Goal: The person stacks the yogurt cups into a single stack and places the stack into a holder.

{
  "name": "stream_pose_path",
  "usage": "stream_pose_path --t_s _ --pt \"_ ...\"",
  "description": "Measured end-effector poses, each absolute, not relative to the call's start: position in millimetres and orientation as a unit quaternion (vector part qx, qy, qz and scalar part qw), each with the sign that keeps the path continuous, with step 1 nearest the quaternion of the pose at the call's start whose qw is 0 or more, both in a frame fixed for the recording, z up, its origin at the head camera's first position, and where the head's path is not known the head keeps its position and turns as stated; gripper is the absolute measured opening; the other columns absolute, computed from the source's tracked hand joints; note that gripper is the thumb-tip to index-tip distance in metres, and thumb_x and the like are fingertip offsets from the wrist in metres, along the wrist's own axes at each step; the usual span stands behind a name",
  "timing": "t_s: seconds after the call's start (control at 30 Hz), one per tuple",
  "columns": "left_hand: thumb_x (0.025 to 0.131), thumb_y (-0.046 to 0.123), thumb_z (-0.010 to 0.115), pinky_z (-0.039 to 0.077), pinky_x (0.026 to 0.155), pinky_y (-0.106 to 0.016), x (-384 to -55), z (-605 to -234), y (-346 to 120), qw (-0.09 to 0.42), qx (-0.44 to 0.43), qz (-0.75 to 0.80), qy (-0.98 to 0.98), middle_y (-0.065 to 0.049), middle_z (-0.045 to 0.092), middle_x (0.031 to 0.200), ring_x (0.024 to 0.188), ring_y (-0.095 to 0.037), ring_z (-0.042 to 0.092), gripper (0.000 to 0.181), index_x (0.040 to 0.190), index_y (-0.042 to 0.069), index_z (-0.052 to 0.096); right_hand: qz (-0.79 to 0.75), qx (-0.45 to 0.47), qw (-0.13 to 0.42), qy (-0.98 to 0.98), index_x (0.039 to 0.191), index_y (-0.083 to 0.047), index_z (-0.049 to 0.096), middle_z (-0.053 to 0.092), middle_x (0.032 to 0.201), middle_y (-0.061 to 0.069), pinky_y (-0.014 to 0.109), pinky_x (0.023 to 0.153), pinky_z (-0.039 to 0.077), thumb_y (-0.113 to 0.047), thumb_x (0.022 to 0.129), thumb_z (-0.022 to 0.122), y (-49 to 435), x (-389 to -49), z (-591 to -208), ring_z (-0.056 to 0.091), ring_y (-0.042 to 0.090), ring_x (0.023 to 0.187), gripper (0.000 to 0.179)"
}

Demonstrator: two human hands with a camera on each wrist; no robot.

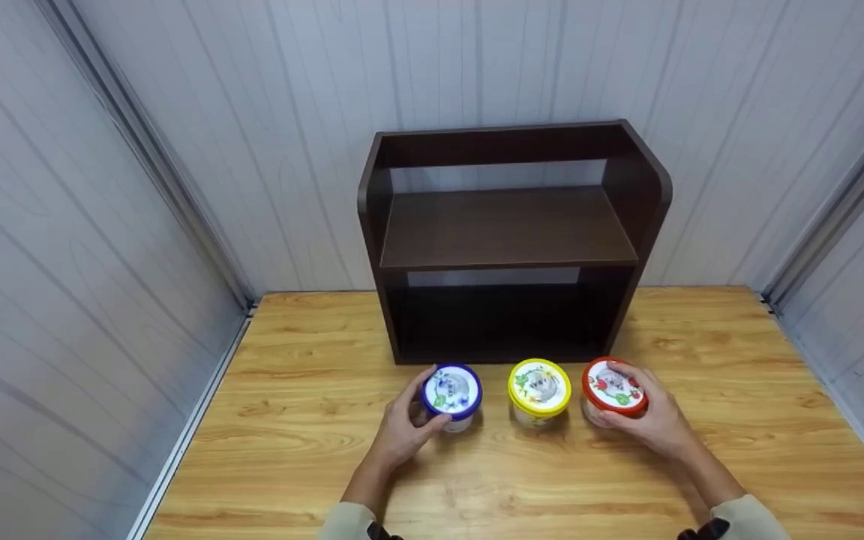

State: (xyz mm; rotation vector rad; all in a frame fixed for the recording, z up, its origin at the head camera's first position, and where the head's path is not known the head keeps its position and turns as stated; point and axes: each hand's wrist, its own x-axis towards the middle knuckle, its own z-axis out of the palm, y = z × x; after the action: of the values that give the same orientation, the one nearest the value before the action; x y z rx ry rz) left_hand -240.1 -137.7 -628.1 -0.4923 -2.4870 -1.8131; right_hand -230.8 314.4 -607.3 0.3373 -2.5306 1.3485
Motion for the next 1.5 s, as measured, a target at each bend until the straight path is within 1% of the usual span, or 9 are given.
stream_pose_path --t_s 0.23,0.5,0.6,0.77,0.9,1.07,1.2,1.33,1.5 --pt "0.098 0.024 0.089 0.056 0.120 -0.049 -241 -628 -136 0.008 -0.159 -0.587 -0.794 -0.022 0.064 0.161 0.148 -0.041 0.063 0.078 0.168 0.018 0.053 0.460 0.114 0.123 -0.872 0.155 -0.015 0.065 0.067 0.142 0.013 0.006 0.102 0.041 -0.011 0.081 0.102 315 -231 -607 0.054 -0.008 0.122 0.083" --pt "0.099 0.021 0.088 0.058 0.116 -0.036 -240 -627 -133 -0.004 -0.160 -0.609 -0.777 -0.026 0.066 0.154 0.145 -0.041 0.065 0.078 0.167 0.012 0.052 0.458 0.125 0.127 -0.871 0.155 -0.013 0.065 0.067 0.141 0.013 0.003 0.102 0.039 -0.010 0.082 0.101 314 -232 -603 0.053 -0.010 0.122 0.081" --pt "0.098 0.022 0.088 0.057 0.118 -0.038 -241 -627 -132 -0.004 -0.161 -0.608 -0.777 -0.025 0.066 0.154 0.146 -0.040 0.065 0.077 0.166 0.013 0.052 0.461 0.130 0.134 -0.868 0.155 -0.012 0.065 0.067 0.141 0.013 0.002 0.102 0.038 -0.009 0.082 0.101 316 -233 -599 0.053 -0.011 0.121 0.081" --pt "0.098 0.022 0.088 0.053 0.124 -0.046 -243 -628 -132 -0.006 -0.166 -0.605 -0.778 -0.024 0.064 0.158 0.151 -0.043 0.062 0.078 0.166 0.012 0.052 0.462 0.136 0.146 -0.864 0.154 -0.010 0.066 0.068 0.139 0.014 0.000 0.101 0.039 -0.007 0.080 0.101 318 -238 -591 0.054 -0.011 0.120 0.082" --pt "0.098 0.020 0.089 0.053 0.124 -0.043 -244 -629 -133 -0.003 -0.164 -0.605 -0.779 -0.024 0.063 0.160 0.152 -0.043 0.061 0.079 0.166 0.012 0.051 0.465 0.147 0.153 -0.860 0.153 -0.008 0.066 0.067 0.139 0.016 0.001 0.101 0.040 -0.005 0.079 0.101 318 -242 -584 0.055 -0.011 0.120 0.082" --pt "0.096 0.021 0.090 0.049 0.126 -0.036 -243 -630 -134 0.006 -0.160 -0.595 -0.788 -0.020 0.062 0.164 0.152 -0.038 0.061 0.081 0.167 0.014 0.052 0.465 0.150 0.154 -0.859 0.153 -0.006 0.066 0.067 0.139 0.019 0.001 0.101 0.041 -0.003 0.080 0.100 316 -245 -577 0.054 -0.011 0.122 0.081" --pt "0.096 0.025 0.090 0.047 0.129 -0.039 -243 -629 -134 0.012 -0.157 -0.584 -0.796 -0.014 0.061 0.167 0.151 -0.033 0.061 0.083 0.170 0.020 0.052 0.464 0.142 0.149 -0.861 0.154 -0.006 0.065 0.067 0.140 0.020 0.001 0.102 0.040 -0.004 0.081 0.100 316 -246 -570 0.053 -0.011 0.123 0.081" --pt "0.097 0.026 0.089 0.052 0.125 -0.046 -244 -629 -132 0.020 -0.158 -0.583 -0.797 -0.016 0.062 0.165 0.149 -0.036 0.063 0.081 0.169 0.020 0.053 0.469 0.130 0.140 -0.862 0.155 -0.007 0.063 0.065 0.144 0.019 0.002 0.101 0.040 -0.005 0.083 0.099 315 -247 -564 0.052 -0.010 0.123 0.080" --pt "0.098 0.025 0.089 0.059 0.116 -0.043 -244 -629 -128 0.020 -0.148 -0.589 -0.794 -0.021 0.068 0.156 0.141 -0.037 0.068 0.076 0.166 0.016 0.056 0.470 0.126 0.136 -0.863 0.156 -0.008 0.063 0.064 0.144 0.018 0.003 0.100 0.041 -0.006 0.084 0.099 313 -249 -556 0.053 -0.008 0.122 0.080"
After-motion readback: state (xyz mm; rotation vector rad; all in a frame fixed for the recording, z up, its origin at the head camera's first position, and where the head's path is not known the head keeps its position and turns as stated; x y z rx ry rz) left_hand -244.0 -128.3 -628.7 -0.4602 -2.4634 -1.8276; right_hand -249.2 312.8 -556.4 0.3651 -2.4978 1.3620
